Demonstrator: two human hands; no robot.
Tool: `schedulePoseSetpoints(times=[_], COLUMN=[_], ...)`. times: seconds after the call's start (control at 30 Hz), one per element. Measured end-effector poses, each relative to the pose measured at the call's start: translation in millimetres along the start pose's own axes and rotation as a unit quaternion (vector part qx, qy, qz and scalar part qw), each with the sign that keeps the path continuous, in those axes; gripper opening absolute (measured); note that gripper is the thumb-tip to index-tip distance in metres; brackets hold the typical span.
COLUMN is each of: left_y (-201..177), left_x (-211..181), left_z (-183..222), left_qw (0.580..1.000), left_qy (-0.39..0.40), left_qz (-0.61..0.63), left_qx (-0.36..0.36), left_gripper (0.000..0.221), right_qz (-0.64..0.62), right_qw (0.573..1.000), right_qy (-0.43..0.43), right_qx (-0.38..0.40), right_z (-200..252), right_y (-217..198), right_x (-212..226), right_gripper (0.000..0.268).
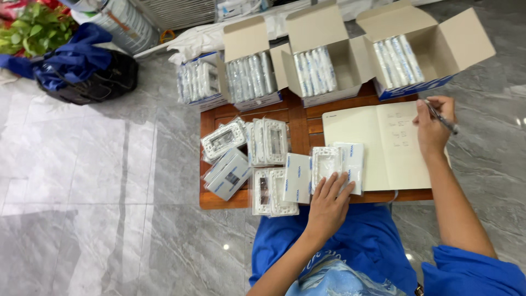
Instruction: The person picks up packaged electrical components from a table, shows several to the camera, and writes notes in a notebook.
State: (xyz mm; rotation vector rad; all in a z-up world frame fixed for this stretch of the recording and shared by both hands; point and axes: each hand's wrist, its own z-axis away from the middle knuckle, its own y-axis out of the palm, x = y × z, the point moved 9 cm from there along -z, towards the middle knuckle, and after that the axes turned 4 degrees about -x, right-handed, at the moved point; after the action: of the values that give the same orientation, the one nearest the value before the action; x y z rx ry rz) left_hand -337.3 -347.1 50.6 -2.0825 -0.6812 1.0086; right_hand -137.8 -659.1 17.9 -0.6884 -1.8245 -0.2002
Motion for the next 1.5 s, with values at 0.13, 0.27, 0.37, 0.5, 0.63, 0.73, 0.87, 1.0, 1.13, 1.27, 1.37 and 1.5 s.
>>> schedulePoseSetpoints(times=[0.13, 0.27, 0.37, 0.5, 0.63, 0.73, 0.87, 1.0, 1.13, 1.27, 1.37, 1.5], left_y=[1, -13, -40, -109, -127, -131, -103, -92, -136, -162, -158, -145], left_x=[5, 12, 25, 78, 157, 184, 208, 229, 215, 197, 188, 156], left_z=[5, 7, 2, -12, -10, -13, -26, -31, -40, -40, -37, -40], left_qw=[1.000, 0.995, 0.989, 0.979, 0.948, 0.935, 0.913, 0.909, 0.909, 0.843, 0.778, 0.712], left_qy=[-0.005, -0.005, -0.016, -0.119, -0.253, -0.269, -0.284, -0.308, -0.392, -0.406, -0.391, -0.371], left_qz=[-0.006, 0.099, 0.142, 0.066, -0.088, -0.132, -0.250, -0.229, -0.017, 0.249, 0.399, 0.535], left_qx=[0.014, -0.004, -0.043, -0.152, -0.173, -0.192, -0.150, -0.163, -0.140, -0.248, -0.288, -0.263], left_gripper=[0.037, 0.035, 0.036, 0.028, 0.034, 0.030, 0.027, 0.017, 0.024, 0.016, 0.013, 0.011], right_qz=[0.161, 0.345, 0.397, 0.310, 0.240, 0.226, 0.209, 0.176, 0.112, -0.040, -0.136, -0.268], right_qw=[0.938, 0.852, 0.820, 0.883, 0.932, 0.945, 0.960, 0.967, 0.982, 0.986, 0.963, 0.912], right_qy=[-0.294, -0.363, -0.374, -0.289, -0.219, -0.211, -0.177, -0.178, -0.124, 0.012, 0.083, 0.192], right_qx=[0.086, 0.154, 0.174, 0.201, 0.162, 0.103, 0.056, 0.051, 0.083, 0.160, 0.215, 0.244], right_z=[36, 65, 77, 85, 98, 112, 129, 140, 140, 142, 141, 143], right_y=[7, 15, 12, 5, 3, 2, 3, 13, 38, 86, 125, 157], right_x=[64, 45, 40, 41, 64, 87, 114, 146, 178, 207, 227, 218], right_gripper=[0.008, 0.038, 0.052, 0.062, 0.060, 0.046, 0.038, 0.033, 0.033, 0.034, 0.040, 0.039])
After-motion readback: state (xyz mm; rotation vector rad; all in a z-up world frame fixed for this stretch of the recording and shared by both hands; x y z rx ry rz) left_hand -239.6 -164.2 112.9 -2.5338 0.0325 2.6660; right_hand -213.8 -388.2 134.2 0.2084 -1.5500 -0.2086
